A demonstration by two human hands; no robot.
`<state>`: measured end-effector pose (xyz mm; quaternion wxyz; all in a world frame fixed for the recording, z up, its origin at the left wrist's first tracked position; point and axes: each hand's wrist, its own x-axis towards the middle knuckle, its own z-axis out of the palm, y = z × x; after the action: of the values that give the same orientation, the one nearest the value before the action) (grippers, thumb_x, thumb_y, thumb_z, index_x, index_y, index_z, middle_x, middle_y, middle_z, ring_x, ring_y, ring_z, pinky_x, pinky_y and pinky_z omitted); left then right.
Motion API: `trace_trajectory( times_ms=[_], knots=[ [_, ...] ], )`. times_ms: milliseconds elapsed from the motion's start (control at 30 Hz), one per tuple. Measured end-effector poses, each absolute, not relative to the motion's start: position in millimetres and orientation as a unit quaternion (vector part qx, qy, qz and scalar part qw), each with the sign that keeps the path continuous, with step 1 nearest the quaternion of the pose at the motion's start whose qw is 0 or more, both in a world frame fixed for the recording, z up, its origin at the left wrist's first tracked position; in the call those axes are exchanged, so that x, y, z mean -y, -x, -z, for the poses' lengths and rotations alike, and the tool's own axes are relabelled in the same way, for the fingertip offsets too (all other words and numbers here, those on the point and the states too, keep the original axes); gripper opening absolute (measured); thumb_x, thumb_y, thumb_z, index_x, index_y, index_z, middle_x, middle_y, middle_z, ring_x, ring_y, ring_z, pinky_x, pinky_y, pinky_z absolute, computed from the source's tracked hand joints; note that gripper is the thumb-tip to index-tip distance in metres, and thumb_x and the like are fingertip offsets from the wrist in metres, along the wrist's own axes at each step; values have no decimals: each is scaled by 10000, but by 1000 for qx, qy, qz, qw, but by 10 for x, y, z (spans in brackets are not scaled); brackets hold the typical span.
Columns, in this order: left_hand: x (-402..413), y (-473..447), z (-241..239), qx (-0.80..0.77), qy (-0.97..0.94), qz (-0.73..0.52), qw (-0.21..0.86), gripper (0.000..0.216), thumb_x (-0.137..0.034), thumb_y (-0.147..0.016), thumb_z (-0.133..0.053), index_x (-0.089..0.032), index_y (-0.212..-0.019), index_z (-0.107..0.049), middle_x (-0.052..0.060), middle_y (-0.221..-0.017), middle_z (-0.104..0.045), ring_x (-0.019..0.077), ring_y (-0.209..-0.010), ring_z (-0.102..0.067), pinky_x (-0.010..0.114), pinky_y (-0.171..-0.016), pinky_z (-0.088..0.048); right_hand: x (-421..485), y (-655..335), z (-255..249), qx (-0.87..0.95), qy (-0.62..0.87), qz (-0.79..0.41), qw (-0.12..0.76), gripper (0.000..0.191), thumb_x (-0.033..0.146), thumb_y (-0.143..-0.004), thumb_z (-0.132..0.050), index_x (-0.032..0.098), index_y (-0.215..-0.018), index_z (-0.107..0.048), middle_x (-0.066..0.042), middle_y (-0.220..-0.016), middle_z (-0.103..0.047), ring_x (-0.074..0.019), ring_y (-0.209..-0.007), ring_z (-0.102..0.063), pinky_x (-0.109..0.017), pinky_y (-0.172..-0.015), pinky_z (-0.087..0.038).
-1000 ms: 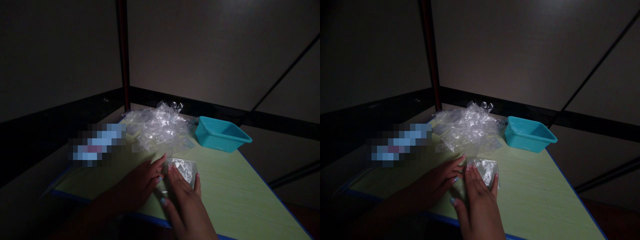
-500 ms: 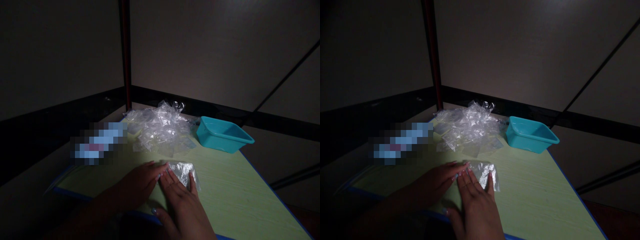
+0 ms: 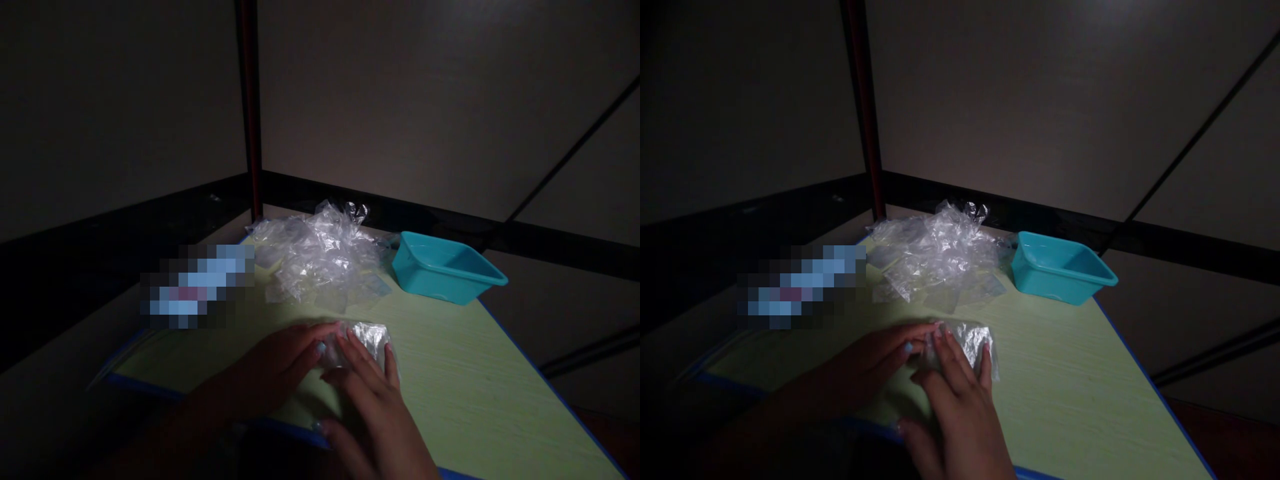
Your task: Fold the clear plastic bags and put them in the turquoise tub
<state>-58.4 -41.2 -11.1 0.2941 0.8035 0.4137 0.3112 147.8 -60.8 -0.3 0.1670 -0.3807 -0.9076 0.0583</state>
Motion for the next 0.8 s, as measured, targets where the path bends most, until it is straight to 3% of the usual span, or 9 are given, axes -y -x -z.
trace_trajectory(
  times_ms=[67, 300, 533, 800],
  knots=[
    [412, 580, 92, -427, -801, -304, 290, 405, -299, -986, -293, -281, -1388, -340, -17, -1401, -442, 194, -1271, -419, 362, -1064, -337, 622, -1576, 1, 899, 396, -16, 184, 288, 308, -827, -541, 278, -1100, -630, -62, -1445, -356, -323, -1318, -321, -699, -1007, -163],
    [420, 594, 47, -455, -781, -283, 320, 481, -417, -982, -278, -310, -1445, -205, 11, -1407, -437, 227, -1223, -479, 414, -1053, -340, 629, -1831, 37, 907, 395, 44, 137, 345, 332, -839, -530, 345, -1177, -601, -42, -1373, -445, -403, -1231, -413, -793, -905, -157],
    [420, 599, 67, -448, -772, -293, 344, 495, -406, -991, -267, -270, -1458, -174, 34, -1475, -318, 233, -1259, -436, 424, -1074, -294, 627, -1561, 84, 920, 372, -21, 123, 543, 271, -816, -538, 276, -1347, -424, -54, -1397, -386, -377, -1247, -400, -771, -940, -155],
    [412, 604, 95, -425, -766, -320, 362, 495, -408, -987, -290, -276, -1455, -198, 50, -1454, -355, 246, -1244, -455, 433, -1071, -303, 606, -1545, 200, 914, 376, -32, 145, 652, 324, -841, -517, 275, -1428, -237, -30, -1415, -349, -354, -1278, -363, -742, -985, -134]
  ],
)
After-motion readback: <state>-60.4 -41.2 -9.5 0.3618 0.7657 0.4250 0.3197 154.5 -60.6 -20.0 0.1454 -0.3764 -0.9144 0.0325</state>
